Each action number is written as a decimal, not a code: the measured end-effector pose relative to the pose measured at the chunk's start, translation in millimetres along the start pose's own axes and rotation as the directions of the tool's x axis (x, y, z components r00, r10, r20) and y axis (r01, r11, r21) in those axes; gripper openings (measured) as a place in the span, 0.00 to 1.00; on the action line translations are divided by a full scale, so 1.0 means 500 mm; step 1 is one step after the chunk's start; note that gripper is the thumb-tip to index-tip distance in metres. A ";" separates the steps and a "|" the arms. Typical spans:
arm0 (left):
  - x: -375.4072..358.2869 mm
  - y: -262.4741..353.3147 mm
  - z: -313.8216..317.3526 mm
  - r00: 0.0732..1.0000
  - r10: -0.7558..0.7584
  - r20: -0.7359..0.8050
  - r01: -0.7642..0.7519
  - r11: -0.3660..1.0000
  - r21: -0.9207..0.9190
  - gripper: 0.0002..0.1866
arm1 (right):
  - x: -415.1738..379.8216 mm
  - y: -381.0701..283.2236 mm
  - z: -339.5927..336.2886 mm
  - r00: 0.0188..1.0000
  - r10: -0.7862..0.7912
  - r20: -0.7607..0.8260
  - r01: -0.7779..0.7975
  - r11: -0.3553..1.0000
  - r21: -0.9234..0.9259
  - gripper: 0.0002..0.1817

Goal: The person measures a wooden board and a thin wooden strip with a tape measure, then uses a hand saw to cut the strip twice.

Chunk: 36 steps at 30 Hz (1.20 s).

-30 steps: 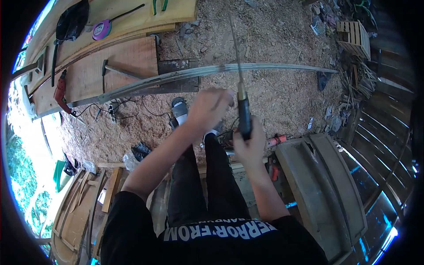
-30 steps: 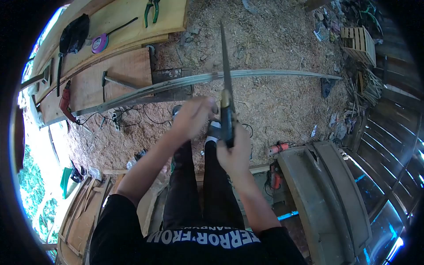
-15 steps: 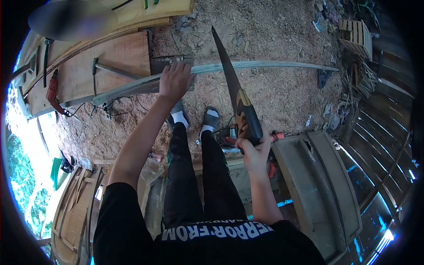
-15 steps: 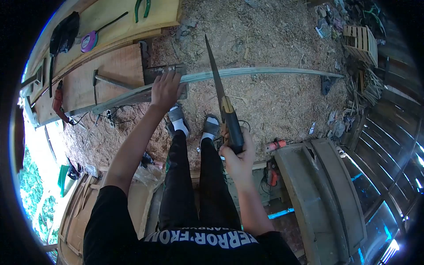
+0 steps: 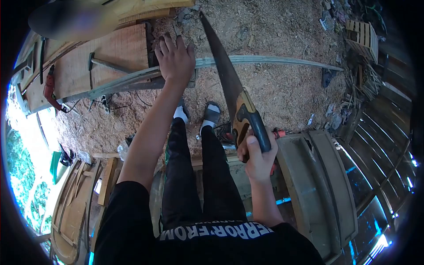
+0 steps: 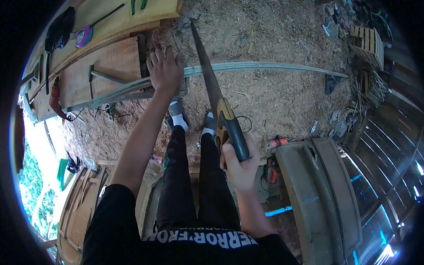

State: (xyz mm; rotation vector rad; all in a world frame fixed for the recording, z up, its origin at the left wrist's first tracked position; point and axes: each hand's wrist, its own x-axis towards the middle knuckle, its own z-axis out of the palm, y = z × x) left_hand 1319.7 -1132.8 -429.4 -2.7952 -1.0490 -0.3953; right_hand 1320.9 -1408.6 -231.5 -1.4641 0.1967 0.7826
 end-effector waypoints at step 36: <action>0.017 -0.087 -0.055 0.825 0.123 0.551 0.041 0.960 -0.277 0.16 | -0.051 -0.003 -0.011 0.991 0.076 0.112 -0.066 0.994 -0.090 0.07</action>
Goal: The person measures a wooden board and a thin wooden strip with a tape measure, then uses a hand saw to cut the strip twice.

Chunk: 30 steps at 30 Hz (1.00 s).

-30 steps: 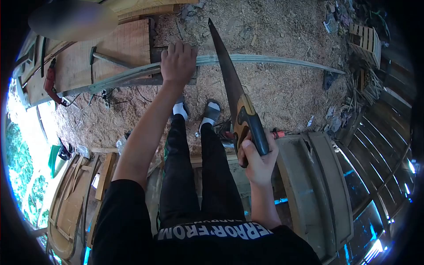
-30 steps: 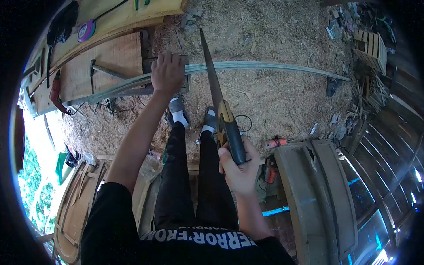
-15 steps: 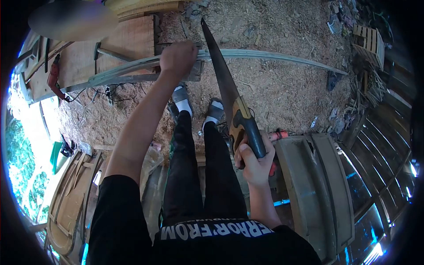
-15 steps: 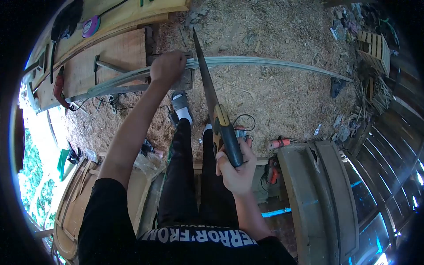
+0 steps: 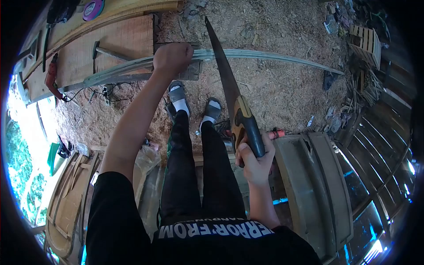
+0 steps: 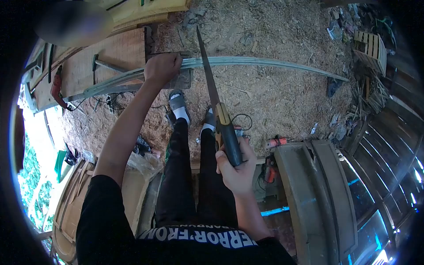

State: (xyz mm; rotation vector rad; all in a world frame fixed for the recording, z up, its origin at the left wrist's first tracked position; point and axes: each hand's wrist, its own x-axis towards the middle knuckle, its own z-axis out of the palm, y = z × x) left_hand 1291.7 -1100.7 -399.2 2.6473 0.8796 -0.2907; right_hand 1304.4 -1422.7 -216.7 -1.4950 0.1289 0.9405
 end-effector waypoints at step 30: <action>0.005 0.022 0.061 0.976 0.069 -0.209 -0.056 0.996 0.068 0.13 | -0.024 -0.032 0.023 0.998 0.056 -0.026 -0.056 0.998 -0.018 0.06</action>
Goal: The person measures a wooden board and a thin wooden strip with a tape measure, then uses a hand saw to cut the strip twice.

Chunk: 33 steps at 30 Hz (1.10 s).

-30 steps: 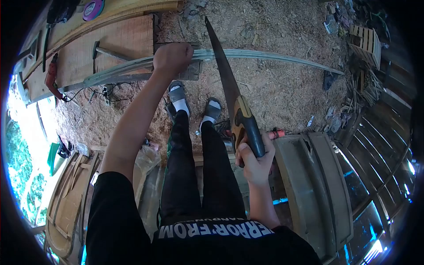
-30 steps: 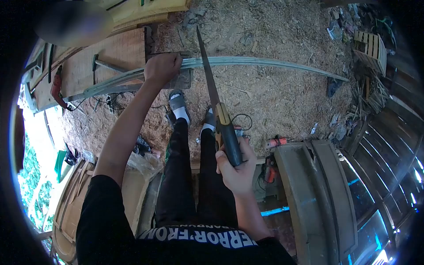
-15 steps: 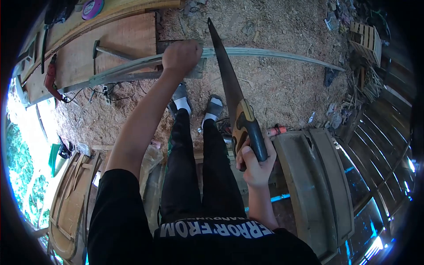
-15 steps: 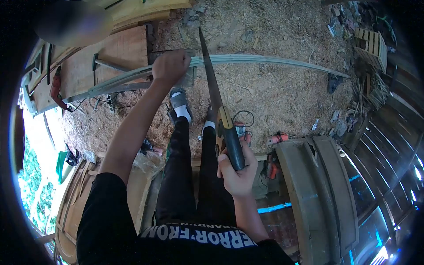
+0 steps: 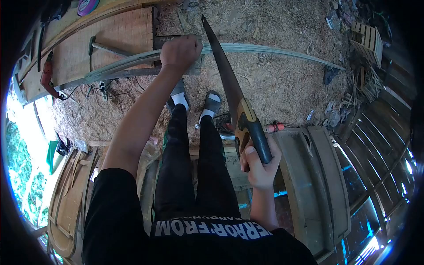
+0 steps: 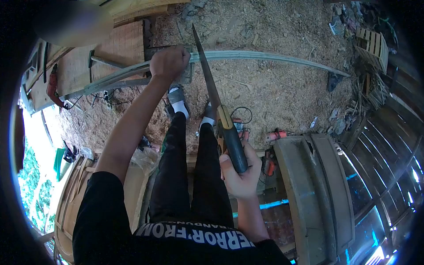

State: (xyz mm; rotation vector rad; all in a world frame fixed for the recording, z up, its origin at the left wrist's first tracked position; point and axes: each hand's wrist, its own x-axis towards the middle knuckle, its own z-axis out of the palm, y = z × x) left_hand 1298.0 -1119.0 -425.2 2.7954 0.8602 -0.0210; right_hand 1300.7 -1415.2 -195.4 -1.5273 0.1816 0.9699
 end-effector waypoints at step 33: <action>0.005 0.001 0.001 0.996 0.038 -0.075 -0.040 0.999 -0.014 0.10 | 0.046 -0.153 0.043 0.992 0.113 0.047 -0.099 0.966 -0.237 0.35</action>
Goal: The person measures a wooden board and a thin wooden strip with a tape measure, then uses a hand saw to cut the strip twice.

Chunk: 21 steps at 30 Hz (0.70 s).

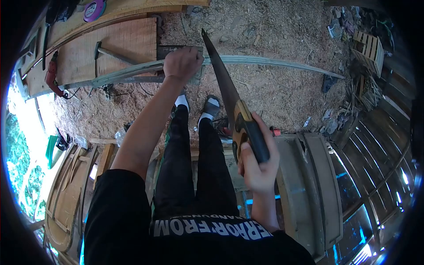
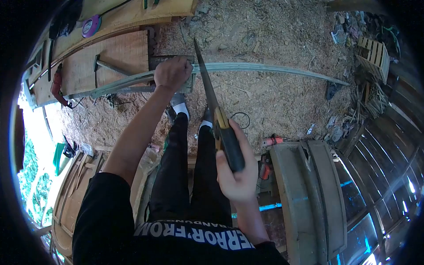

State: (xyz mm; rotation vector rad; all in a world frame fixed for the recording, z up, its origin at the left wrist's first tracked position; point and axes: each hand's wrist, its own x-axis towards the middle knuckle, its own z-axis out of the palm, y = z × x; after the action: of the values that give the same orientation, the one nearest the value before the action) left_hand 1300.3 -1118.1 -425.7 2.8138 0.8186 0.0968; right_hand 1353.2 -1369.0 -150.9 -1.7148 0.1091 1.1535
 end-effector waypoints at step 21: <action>0.004 0.001 -0.004 1.000 -0.010 0.020 0.010 1.000 -0.003 0.11 | 0.041 0.025 0.032 0.990 -0.122 -0.063 0.119 0.991 -0.060 0.31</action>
State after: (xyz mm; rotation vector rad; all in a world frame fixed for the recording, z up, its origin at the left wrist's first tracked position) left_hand 1302.0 -1117.2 -423.9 2.8026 0.8272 0.0676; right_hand 1347.2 -1353.9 -175.0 -1.7854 0.0135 1.0191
